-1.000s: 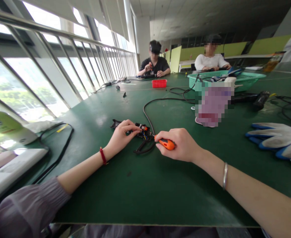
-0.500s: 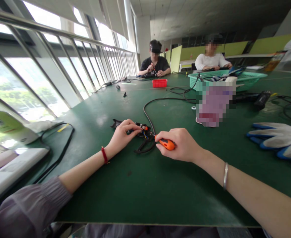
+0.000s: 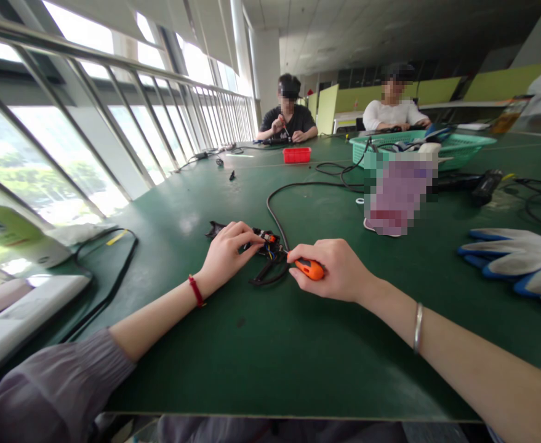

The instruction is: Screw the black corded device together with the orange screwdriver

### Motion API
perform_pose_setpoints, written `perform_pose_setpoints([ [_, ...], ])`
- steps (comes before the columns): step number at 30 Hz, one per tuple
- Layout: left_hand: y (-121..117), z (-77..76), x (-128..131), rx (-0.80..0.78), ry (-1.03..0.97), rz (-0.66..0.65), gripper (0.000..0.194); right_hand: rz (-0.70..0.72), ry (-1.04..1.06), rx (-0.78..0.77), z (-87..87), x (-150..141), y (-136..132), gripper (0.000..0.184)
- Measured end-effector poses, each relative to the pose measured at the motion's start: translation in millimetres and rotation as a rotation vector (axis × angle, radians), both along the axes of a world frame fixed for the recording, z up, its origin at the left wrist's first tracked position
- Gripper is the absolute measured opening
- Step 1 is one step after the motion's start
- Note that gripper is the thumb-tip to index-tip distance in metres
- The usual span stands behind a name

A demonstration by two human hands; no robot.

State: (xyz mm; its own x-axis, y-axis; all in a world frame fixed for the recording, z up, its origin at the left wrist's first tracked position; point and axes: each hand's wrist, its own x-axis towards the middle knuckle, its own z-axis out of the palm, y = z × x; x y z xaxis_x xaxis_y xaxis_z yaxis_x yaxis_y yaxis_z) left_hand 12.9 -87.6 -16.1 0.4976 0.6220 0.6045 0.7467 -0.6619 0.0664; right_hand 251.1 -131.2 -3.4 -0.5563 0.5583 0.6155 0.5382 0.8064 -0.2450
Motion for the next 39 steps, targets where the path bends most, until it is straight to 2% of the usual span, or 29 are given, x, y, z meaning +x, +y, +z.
perform_pose_setpoints([
  [3, -1, 0.6, -2, 0.105, 0.126, 0.008, 0.022, -0.079, 0.08, 0.022, 4.8, -1, -3, 0.018],
  [6, -3, 3.3, -5, 0.179, 0.225, -0.004, 0.023, -0.166, 0.26, 0.074, 9.1, 1, -4, 0.016],
  [11, -7, 6.9, -5, 0.188, 0.299, -0.032, 0.022, -0.206, 0.462, 0.105, 8.7, 6, -3, 0.014],
  [17, -3, 1.6, -5, 0.068, 0.102, 0.095, 0.031, -0.057, 0.324, 0.091, 8.7, -2, -8, 0.017],
  [23, -1, -0.4, -8, -0.092, 0.024, 0.082, 0.03, -0.017, 0.301, 0.051, 6.0, -5, -8, 0.016],
  [39, -1, -0.4, -8, -0.106, 0.036, 0.052, 0.03, -0.027, 0.281, 0.034, 4.7, -5, -7, 0.014],
])
